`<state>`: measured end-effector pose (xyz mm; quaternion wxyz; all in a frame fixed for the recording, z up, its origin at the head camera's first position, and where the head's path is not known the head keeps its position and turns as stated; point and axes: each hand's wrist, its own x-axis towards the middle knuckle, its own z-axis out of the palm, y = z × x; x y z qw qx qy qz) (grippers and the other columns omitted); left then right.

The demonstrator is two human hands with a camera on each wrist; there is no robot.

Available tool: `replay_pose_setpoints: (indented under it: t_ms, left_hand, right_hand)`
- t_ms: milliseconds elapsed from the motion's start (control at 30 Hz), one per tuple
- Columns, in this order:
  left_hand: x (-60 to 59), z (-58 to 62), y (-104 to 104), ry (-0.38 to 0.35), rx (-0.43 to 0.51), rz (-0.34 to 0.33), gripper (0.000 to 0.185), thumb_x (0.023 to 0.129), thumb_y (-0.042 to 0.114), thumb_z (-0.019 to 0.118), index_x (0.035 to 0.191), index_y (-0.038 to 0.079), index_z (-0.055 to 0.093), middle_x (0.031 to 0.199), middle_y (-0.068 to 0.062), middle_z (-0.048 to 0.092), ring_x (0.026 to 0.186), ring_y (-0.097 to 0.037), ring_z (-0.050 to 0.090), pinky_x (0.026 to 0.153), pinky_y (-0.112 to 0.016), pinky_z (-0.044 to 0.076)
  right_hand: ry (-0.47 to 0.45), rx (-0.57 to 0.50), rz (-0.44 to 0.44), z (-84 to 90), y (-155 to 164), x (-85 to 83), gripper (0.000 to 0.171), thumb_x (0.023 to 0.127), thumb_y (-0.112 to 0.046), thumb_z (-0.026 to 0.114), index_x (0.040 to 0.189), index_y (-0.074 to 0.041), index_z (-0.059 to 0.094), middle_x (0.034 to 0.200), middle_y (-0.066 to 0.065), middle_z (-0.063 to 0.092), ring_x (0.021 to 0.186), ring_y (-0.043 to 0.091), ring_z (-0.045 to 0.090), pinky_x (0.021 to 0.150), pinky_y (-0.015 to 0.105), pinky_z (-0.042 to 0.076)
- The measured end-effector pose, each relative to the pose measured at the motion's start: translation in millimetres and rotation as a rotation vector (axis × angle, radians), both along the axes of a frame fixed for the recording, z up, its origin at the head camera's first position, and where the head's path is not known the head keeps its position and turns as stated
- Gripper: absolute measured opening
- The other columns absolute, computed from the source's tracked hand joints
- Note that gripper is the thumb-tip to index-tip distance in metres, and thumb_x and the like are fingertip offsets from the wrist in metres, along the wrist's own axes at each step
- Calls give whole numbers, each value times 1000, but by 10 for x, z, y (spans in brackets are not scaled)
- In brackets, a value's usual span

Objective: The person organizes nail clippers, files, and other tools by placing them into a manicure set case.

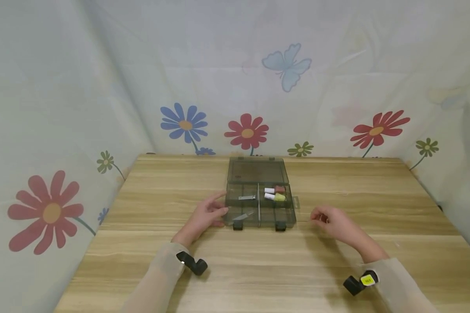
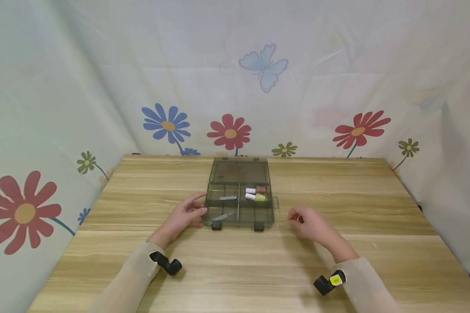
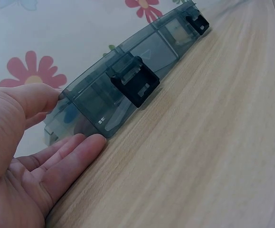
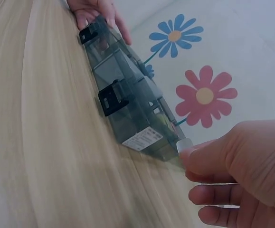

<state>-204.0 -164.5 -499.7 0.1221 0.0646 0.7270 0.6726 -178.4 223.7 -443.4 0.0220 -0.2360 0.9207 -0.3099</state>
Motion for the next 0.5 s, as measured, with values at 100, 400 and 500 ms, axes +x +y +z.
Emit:
replay_pose_setpoints:
  t_ms: [100,400,500]
  left_hand:
    - [38,96,1,-12,6,-25,60,90,15,64,143,17,37,121,-22,45,99,-33,55,71,-43,56]
    - [89,222,3,-33,14,-52,61,91,12,62,144,12,34,121,-23,45,103,-37,54,73,-44,56]
    - [90,223,-2,-37,10,-54,60,91,13,61,144,14,34,122,-23,44,105,-37,53,74,-43,56]
  right_hand:
    - [2,7,12,36,-59,-20,4,85,-3,65,88,-5,63,79,1,59,70,11,51,56,26,45]
    - [49,3,54,67,-250,-91,4,85,-4,66,88,-6,64,77,-2,58,68,9,50,55,25,45]
    - [46,0,64,92,-328,-115,3,85,-5,66,88,-6,64,77,-2,58,67,9,50,54,25,44]
